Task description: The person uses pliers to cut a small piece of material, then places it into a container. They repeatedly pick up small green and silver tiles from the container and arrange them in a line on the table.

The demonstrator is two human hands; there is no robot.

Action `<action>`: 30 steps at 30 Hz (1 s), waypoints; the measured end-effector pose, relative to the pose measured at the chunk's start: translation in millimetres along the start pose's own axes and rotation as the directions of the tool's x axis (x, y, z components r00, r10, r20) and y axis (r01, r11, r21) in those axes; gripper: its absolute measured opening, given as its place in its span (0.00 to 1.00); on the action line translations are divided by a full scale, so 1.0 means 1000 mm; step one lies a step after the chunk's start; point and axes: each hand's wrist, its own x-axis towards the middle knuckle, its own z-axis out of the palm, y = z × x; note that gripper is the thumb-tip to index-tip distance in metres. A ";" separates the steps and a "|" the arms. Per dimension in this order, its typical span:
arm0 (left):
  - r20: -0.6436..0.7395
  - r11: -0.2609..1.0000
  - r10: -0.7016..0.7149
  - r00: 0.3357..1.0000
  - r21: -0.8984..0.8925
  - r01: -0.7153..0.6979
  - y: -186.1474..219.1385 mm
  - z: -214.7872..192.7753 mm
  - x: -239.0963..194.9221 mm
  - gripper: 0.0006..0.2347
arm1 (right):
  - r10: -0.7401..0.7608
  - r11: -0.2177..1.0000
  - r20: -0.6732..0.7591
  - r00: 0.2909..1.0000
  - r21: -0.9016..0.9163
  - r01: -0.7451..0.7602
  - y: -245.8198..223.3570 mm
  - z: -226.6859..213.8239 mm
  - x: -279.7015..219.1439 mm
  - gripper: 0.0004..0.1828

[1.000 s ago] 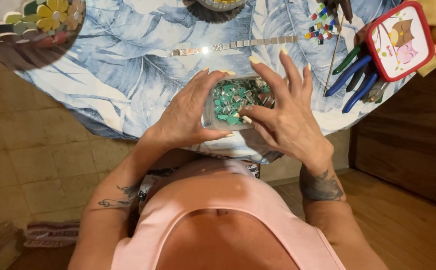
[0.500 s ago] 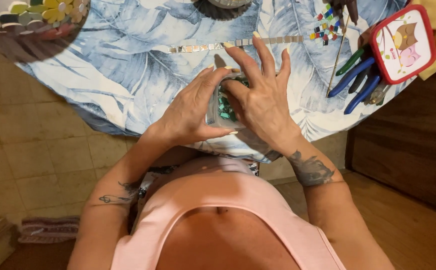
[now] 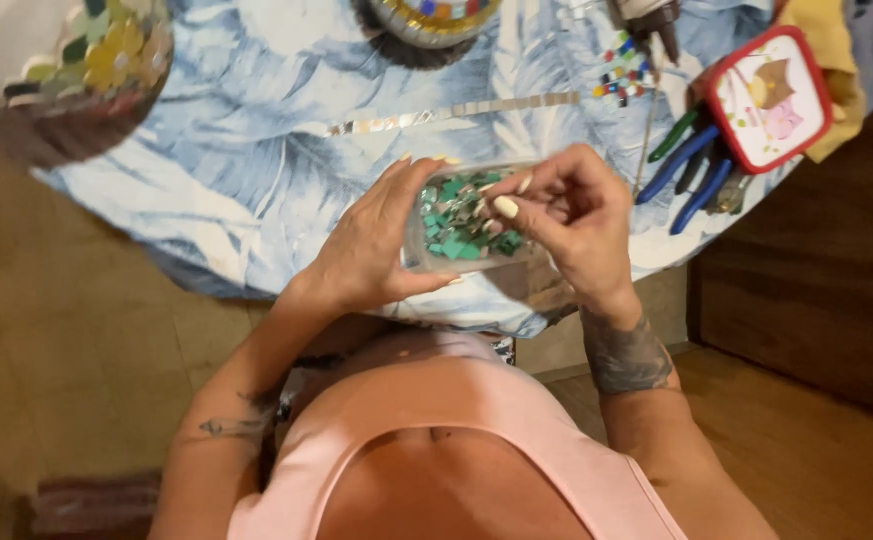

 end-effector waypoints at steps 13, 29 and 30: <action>0.040 0.997 -0.023 0.999 -0.066 0.026 0.004 -0.002 0.004 0.36 | 0.303 0.843 0.038 0.952 0.456 -0.286 -0.015 -0.005 0.005 0.16; 0.026 1.000 0.011 1.000 0.017 -0.011 -0.001 0.003 -0.003 0.37 | -0.400 0.572 0.109 0.910 -0.746 0.341 0.003 -0.009 -0.024 0.06; 0.016 1.000 0.019 1.000 0.012 -0.019 -0.002 0.004 -0.004 0.37 | -0.483 0.452 0.118 0.868 -0.815 0.362 0.014 -0.009 -0.022 0.02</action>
